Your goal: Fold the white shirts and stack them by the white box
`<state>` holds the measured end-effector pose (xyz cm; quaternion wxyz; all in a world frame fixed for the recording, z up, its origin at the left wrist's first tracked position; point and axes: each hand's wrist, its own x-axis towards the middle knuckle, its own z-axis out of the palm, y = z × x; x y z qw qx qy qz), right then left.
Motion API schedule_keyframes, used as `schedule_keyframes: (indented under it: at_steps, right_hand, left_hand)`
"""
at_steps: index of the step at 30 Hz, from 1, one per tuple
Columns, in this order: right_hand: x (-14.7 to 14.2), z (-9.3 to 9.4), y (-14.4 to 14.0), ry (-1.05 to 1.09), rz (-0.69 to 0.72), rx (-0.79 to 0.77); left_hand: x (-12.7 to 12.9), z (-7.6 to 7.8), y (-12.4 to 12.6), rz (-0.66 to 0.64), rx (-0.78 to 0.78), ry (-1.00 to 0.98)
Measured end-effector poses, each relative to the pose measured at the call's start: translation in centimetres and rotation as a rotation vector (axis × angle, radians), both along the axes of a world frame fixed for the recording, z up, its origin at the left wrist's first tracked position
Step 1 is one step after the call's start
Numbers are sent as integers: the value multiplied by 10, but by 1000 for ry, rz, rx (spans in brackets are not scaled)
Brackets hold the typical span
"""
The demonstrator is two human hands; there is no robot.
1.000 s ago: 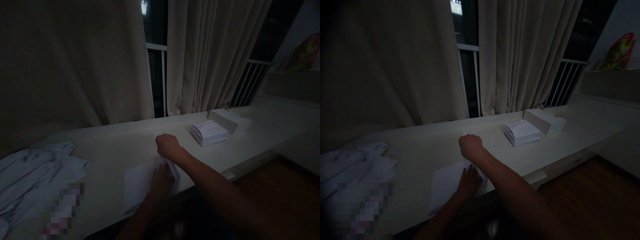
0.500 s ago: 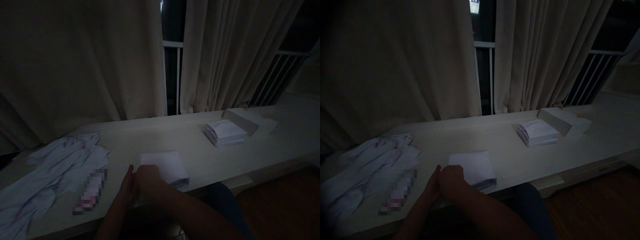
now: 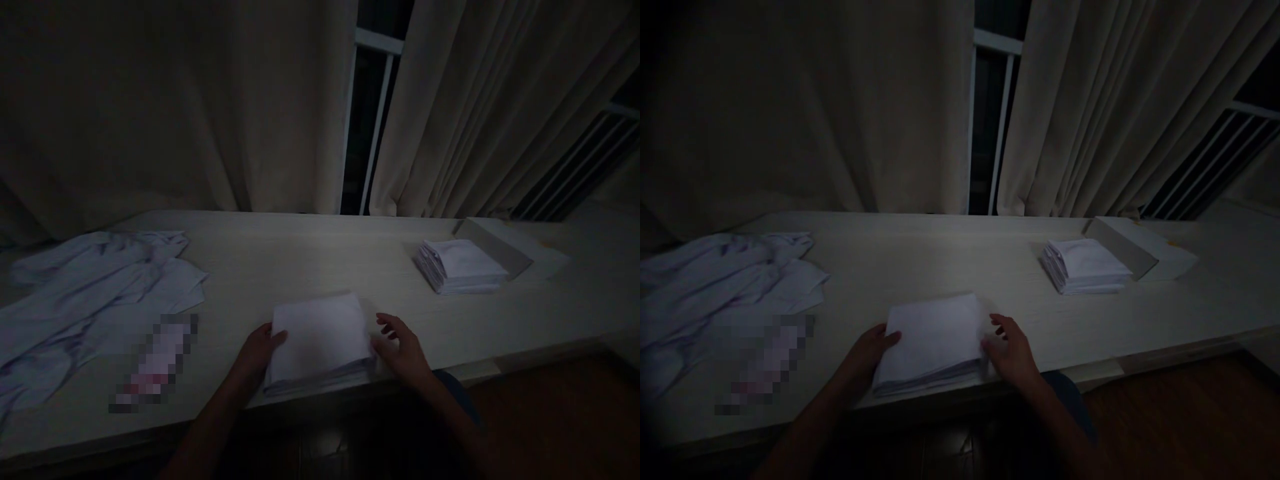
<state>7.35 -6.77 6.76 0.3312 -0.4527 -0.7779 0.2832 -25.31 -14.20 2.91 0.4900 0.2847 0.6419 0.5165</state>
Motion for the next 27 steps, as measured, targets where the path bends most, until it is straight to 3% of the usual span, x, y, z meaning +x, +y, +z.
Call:
schedule_keyframes:
  at_steps: [5,10,14,18,22,27]
  right_hand:
    - [-8,-37,-25,-14,220,88]
    - [-16,-48,-21,-144,30,80]
    - [-14,-50,-20,-332,-10,25]
    - [-14,-50,-21,-462,-37,7]
    - [-14,-51,-18,-507,-57,18]
    - [-13,-52,-17,-469,-43,53]
  left_hand:
    - [4,4,3,20,-29,52]
    - [10,11,5,52,-91,124]
    - [12,15,-4,-30,-89,171]
    - [5,6,-16,-99,-38,196]
    - [0,-8,-20,-74,26,110]
    - [2,-10,-20,-69,77,154]
